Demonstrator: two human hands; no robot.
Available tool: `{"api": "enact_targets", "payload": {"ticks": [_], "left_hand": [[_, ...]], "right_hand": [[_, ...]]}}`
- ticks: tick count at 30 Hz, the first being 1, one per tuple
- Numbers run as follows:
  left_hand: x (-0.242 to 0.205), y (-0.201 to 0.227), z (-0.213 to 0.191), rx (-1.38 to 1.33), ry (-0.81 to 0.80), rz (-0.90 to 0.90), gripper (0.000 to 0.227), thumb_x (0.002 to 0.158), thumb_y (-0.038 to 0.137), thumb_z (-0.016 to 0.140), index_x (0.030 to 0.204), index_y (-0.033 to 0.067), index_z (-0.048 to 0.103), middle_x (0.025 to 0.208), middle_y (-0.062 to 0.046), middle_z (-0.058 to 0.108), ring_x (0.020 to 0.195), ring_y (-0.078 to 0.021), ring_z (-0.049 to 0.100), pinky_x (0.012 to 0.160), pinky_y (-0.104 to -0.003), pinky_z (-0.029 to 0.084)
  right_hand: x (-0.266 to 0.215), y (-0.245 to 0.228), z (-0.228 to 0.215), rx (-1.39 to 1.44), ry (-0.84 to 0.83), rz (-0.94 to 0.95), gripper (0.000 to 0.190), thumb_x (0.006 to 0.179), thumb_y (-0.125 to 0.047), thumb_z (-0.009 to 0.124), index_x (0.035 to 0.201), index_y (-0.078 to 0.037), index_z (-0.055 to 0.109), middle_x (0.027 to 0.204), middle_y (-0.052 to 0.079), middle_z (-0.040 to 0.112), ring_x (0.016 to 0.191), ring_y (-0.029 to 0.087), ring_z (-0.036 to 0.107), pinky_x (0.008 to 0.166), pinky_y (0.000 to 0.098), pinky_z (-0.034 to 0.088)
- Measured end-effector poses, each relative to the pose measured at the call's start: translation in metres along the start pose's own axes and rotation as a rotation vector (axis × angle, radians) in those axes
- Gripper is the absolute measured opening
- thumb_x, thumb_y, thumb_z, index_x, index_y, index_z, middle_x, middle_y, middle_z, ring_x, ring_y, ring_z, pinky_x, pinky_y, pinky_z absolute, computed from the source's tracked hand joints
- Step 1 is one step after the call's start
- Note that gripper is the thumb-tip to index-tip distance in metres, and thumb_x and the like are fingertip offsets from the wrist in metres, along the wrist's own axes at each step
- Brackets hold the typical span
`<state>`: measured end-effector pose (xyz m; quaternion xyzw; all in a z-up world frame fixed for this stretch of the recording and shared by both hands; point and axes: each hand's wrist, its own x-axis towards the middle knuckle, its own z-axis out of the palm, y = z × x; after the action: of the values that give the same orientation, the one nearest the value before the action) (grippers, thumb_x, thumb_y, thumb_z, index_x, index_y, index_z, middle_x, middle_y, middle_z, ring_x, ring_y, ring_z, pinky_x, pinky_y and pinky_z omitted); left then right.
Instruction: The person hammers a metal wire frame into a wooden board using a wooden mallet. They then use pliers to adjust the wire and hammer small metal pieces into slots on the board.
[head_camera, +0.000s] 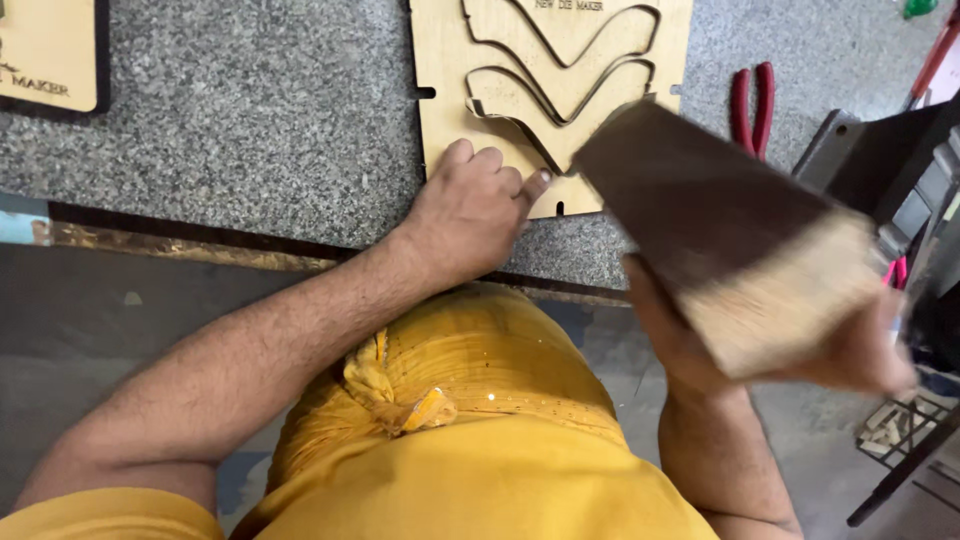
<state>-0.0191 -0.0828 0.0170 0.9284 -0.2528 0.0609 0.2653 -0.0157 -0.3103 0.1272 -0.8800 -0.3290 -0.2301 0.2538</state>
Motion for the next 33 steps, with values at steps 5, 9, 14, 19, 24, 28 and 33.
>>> {"api": "enact_targets", "payload": {"ticks": [5,9,14,19,24,28,33], "left_hand": [[0.0,0.002,0.002,-0.05,-0.132,-0.035,0.023,0.091,0.019,0.061,0.108,0.0118,0.075,0.086,0.001,0.069,0.095,-0.0207,0.058,0.085,-0.045,0.04],[0.001,0.004,-0.002,-0.024,0.085,-0.033,0.045,0.079,0.02,0.062,0.122,0.0083,0.074,0.076,0.0,0.068,0.083,-0.0214,0.057,0.079,-0.045,0.039],[-0.004,0.007,0.001,-0.069,-0.205,-0.059,0.03,0.092,0.017,0.058,0.119,0.0093,0.069,0.082,-0.001,0.069,0.089,-0.0237,0.059,0.085,-0.045,0.04],[0.001,0.001,-0.002,-0.103,0.007,-0.066,0.038,0.09,0.015,0.057,0.123,0.0049,0.071,0.081,-0.002,0.07,0.082,-0.024,0.06,0.082,-0.045,0.04],[0.004,-0.002,0.001,-0.065,-0.069,-0.049,0.041,0.092,0.017,0.055,0.13,0.0085,0.069,0.071,-0.002,0.067,0.078,-0.0249,0.059,0.077,-0.046,0.04],[-0.008,0.01,0.012,-0.126,0.017,-0.087,0.037,0.089,0.013,0.056,0.123,0.0085,0.071,0.078,-0.003,0.065,0.084,-0.0235,0.057,0.081,-0.044,0.042],[-0.005,0.004,0.008,-0.141,0.06,-0.123,0.033,0.083,0.01,0.055,0.11,0.0085,0.073,0.087,-0.011,0.062,0.084,-0.0275,0.055,0.075,-0.041,0.042]], "right_hand": [[0.006,0.009,0.007,-0.008,-0.023,-0.063,0.103,0.082,-0.012,0.097,0.156,-0.019,0.026,0.149,0.002,0.044,0.138,0.012,0.052,0.109,0.0307,0.05],[0.032,-0.007,-0.015,-0.005,-0.033,-0.026,0.104,0.083,-0.011,0.098,0.157,-0.019,0.025,0.149,0.003,0.041,0.136,0.015,0.05,0.111,0.0304,0.049],[0.031,-0.017,0.001,0.065,-0.121,0.03,0.109,0.081,-0.008,0.1,0.156,-0.018,0.021,0.147,0.007,0.039,0.133,0.021,0.05,0.111,0.0329,0.048],[0.024,0.001,0.011,0.061,-0.131,0.1,0.113,0.079,-0.006,0.102,0.155,-0.017,0.018,0.144,0.011,0.037,0.129,0.026,0.049,0.11,0.0355,0.047],[0.043,-0.016,-0.001,0.341,-0.206,0.294,0.098,0.089,0.014,0.083,0.156,-0.011,0.015,0.153,0.017,0.038,0.144,0.034,0.044,0.123,0.0462,0.043],[0.057,-0.027,0.016,0.244,-0.231,0.042,0.101,0.081,0.013,0.08,0.154,-0.016,0.018,0.153,0.012,0.037,0.141,0.026,0.048,0.116,0.0375,0.046],[0.064,-0.017,0.024,0.431,-0.361,0.148,0.089,0.092,0.006,0.086,0.149,-0.017,0.022,0.142,0.01,0.05,0.13,0.024,0.06,0.113,0.036,0.056]]}}
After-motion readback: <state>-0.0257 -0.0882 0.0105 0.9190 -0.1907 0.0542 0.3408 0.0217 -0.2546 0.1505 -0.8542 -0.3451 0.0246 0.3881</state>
